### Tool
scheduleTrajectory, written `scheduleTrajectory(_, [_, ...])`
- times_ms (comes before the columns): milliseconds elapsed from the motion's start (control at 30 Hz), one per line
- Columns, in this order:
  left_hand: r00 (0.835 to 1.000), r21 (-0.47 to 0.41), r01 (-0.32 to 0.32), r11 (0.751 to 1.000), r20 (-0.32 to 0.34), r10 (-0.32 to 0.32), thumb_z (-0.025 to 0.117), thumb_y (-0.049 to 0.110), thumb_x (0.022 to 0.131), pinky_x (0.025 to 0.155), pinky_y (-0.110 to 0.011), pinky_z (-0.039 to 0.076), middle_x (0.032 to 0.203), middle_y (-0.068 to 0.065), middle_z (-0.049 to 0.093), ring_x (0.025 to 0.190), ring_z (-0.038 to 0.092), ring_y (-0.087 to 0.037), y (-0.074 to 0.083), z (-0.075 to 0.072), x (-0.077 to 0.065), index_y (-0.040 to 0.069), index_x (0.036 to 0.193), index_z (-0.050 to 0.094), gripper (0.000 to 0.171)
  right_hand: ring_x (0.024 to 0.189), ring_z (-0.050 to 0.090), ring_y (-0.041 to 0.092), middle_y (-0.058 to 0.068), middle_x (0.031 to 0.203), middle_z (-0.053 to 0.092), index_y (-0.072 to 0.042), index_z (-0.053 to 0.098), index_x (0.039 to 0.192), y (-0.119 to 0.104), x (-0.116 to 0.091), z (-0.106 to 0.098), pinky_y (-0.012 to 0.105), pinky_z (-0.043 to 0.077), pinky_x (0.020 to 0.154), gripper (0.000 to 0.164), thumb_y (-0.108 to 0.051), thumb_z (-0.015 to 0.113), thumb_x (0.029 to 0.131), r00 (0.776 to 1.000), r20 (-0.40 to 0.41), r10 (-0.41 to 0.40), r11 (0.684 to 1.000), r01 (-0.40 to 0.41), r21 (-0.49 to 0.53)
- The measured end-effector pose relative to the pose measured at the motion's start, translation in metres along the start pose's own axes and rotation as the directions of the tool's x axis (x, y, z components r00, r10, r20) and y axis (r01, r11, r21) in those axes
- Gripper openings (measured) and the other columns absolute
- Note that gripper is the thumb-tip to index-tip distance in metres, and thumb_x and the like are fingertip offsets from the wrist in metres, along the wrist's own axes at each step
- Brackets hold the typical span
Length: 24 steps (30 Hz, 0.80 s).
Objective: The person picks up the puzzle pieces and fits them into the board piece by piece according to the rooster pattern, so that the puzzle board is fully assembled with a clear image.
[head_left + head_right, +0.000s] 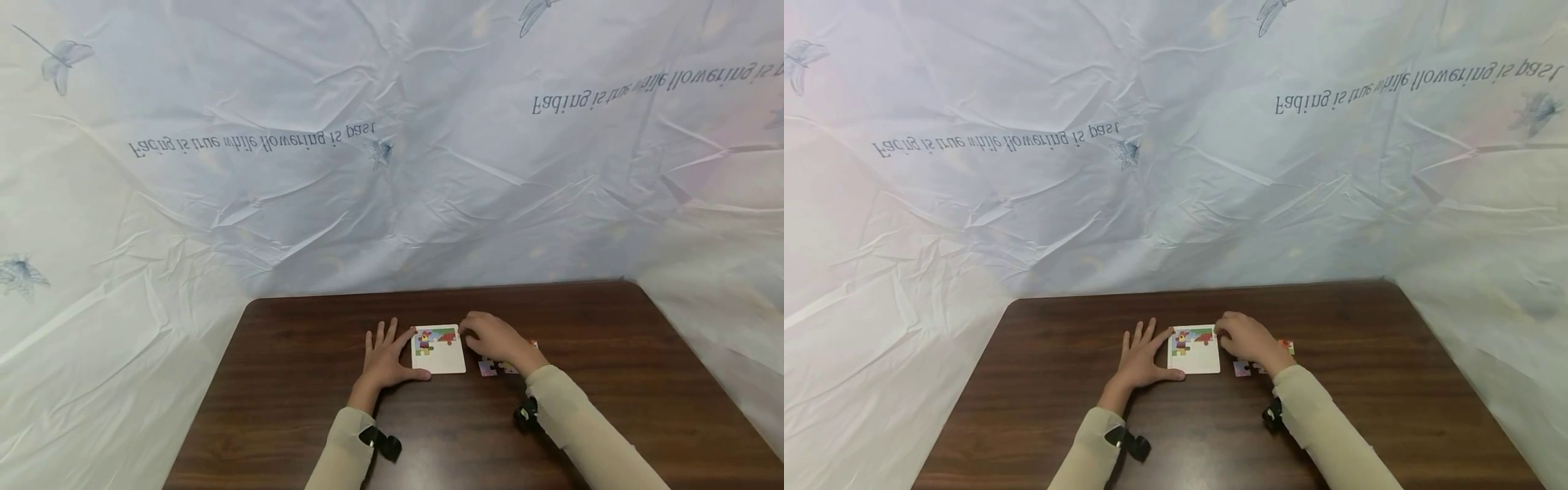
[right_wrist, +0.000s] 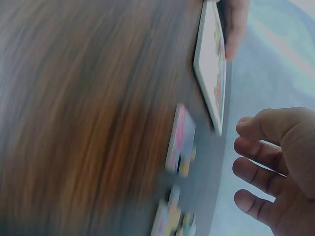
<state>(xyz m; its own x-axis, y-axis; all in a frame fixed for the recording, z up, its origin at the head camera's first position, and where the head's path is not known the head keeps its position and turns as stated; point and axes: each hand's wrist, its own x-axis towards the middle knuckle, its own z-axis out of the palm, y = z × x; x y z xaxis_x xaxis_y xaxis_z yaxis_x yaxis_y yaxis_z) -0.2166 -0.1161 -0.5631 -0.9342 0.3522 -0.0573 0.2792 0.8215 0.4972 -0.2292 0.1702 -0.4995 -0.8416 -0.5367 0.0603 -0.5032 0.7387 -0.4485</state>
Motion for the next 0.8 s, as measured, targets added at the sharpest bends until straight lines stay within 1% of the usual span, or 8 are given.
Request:
scheduleTrajectory(133, [1.000, -0.007, -0.004, 1.000, -0.005, 0.004, 0.083, 0.073, 0.076, 0.126, -0.067, -0.005, 0.177, -0.012, 0.009, 0.162, -0.002, -0.041, 0.001, 0.000, -0.001, 0.033, 0.166, 0.037, 0.110, 0.101, 0.069, 0.029, 0.011, 0.116, 0.069, -0.003, 0.076, 0.119, 0.012, -0.008, -0.007, 0.047, 0.059, 0.083, 0.020, -0.003, 0.069, 0.100, 1.000, 0.002, 0.006, 1.000, -0.006, -0.022])
scheduleTrajectory(267, [1.000, -0.013, -0.003, 1.000, -0.011, 0.003, 0.084, 0.072, 0.076, 0.126, -0.067, -0.005, 0.177, -0.012, 0.009, 0.162, -0.002, -0.042, 0.002, -0.001, -0.002, 0.032, 0.166, 0.037, 0.110, 0.107, 0.068, 0.033, 0.012, 0.118, 0.069, -0.002, 0.075, 0.121, 0.021, -0.016, -0.014, 0.050, 0.059, 0.088, 0.021, -0.004, 0.069, 0.101, 1.000, 0.011, 0.029, 0.999, -0.029, -0.028])
scheduleTrajectory(467, [1.000, -0.008, -0.004, 1.000, -0.007, 0.004, 0.084, 0.071, 0.077, 0.126, -0.067, -0.005, 0.177, -0.012, 0.009, 0.162, -0.002, -0.042, 0.003, -0.001, -0.003, 0.031, 0.167, 0.037, 0.109, 0.105, 0.068, 0.033, 0.014, 0.118, 0.069, -0.001, 0.075, 0.121, 0.031, -0.024, -0.023, 0.051, 0.059, 0.086, 0.022, -0.003, 0.070, 0.100, 0.998, 0.008, 0.056, 0.998, -0.056, -0.024])
scheduleTrajectory(600, [1.000, -0.013, -0.012, 1.000, -0.009, 0.012, 0.086, 0.069, 0.076, 0.125, -0.068, -0.003, 0.176, -0.015, 0.010, 0.162, -0.001, -0.044, 0.004, -0.001, -0.005, 0.029, 0.166, 0.038, 0.109, 0.104, 0.068, 0.033, 0.015, 0.117, 0.069, 0.000, 0.075, 0.119, 0.036, -0.031, -0.027, 0.051, 0.059, 0.084, 0.022, -0.003, 0.071, 0.098, 0.998, 0.009, 0.059, 0.998, -0.058, -0.032])
scheduleTrajectory(700, [1.000, -0.015, -0.016, 1.000, -0.012, 0.015, 0.086, 0.069, 0.076, 0.125, -0.068, -0.003, 0.176, -0.016, 0.011, 0.161, 0.000, -0.044, 0.003, -0.001, -0.005, 0.029, 0.166, 0.038, 0.109, 0.100, 0.069, 0.032, 0.014, 0.112, 0.070, 0.000, 0.076, 0.115, 0.041, -0.037, -0.029, 0.050, 0.059, 0.082, 0.019, -0.003, 0.073, 0.096, 0.999, 0.008, 0.040, 0.998, -0.040, -0.049])
scheduleTrajectory(800, [1.000, -0.010, -0.011, 1.000, -0.007, 0.011, 0.085, 0.070, 0.077, 0.126, -0.067, -0.005, 0.177, -0.014, 0.009, 0.162, -0.002, -0.042, 0.003, -0.001, -0.005, 0.031, 0.167, 0.037, 0.109, 0.096, 0.068, 0.029, 0.012, 0.108, 0.071, -0.001, 0.077, 0.111, 0.046, -0.042, -0.029, 0.048, 0.059, 0.079, 0.017, -0.002, 0.074, 0.095, 1.000, 0.003, 0.023, 0.998, -0.023, -0.055])
